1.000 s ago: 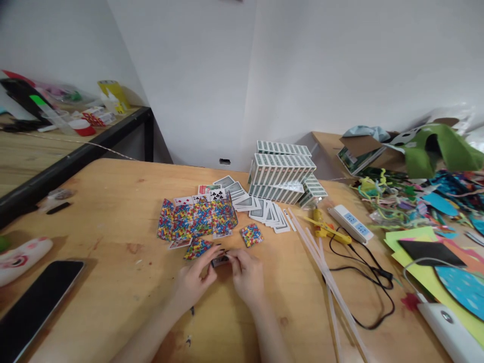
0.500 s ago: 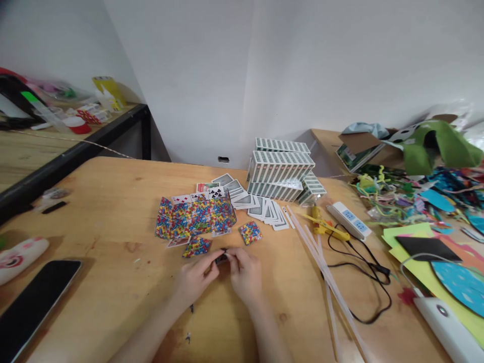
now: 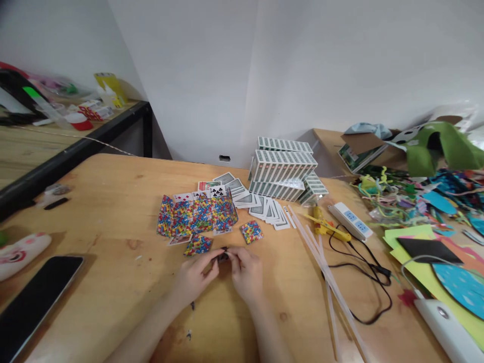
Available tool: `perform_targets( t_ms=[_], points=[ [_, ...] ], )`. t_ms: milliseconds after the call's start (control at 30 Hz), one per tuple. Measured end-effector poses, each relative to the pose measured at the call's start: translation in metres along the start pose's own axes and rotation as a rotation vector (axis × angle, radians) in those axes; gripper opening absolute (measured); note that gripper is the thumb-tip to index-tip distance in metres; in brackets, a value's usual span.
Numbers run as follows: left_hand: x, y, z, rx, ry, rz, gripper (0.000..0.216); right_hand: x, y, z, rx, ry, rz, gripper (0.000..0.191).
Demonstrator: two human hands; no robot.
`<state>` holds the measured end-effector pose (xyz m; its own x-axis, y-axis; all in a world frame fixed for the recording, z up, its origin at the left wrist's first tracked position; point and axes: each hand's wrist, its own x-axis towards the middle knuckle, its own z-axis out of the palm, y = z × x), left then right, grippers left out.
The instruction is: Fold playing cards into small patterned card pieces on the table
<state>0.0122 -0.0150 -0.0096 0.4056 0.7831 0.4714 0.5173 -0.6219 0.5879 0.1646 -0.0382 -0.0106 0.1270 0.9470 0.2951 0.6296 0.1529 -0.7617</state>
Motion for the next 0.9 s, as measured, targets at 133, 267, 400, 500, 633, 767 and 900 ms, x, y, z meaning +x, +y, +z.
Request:
perform_targets(
  t_ms=[133, 267, 400, 500, 633, 767, 900],
  points=[
    [0.002, 0.001, 0.003, 0.017, 0.013, -0.038, 0.023, 0.000, 0.000, 0.000, 0.018, -0.016, 0.000, 0.019],
    [0.002, 0.002, 0.002, 0.016, 0.002, -0.041, 0.029, 0.000, -0.002, -0.001, 0.031, -0.012, 0.007, 0.019],
    [0.002, 0.002, 0.000, 0.025, -0.025, -0.031, 0.032, 0.000, -0.003, -0.001, 0.034, -0.008, 0.015, 0.019],
    [0.003, 0.000, -0.002, 0.023, -0.047, -0.021, 0.036, 0.000, -0.001, 0.000, 0.054, -0.004, 0.029, 0.019],
    [0.004, -0.001, -0.006, -0.008, -0.110, -0.012, 0.040, 0.001, 0.004, 0.001, 0.119, 0.016, 0.095, 0.018],
    [0.004, -0.002, -0.005, -0.029, -0.116, -0.027, 0.034, 0.004, 0.010, 0.002, 0.149, 0.018, 0.173, 0.019],
    [0.005, -0.003, 0.000, -0.045, -0.033, -0.119, 0.019, 0.005, 0.015, 0.003, 0.046, -0.005, 0.141, 0.018]
  ],
)
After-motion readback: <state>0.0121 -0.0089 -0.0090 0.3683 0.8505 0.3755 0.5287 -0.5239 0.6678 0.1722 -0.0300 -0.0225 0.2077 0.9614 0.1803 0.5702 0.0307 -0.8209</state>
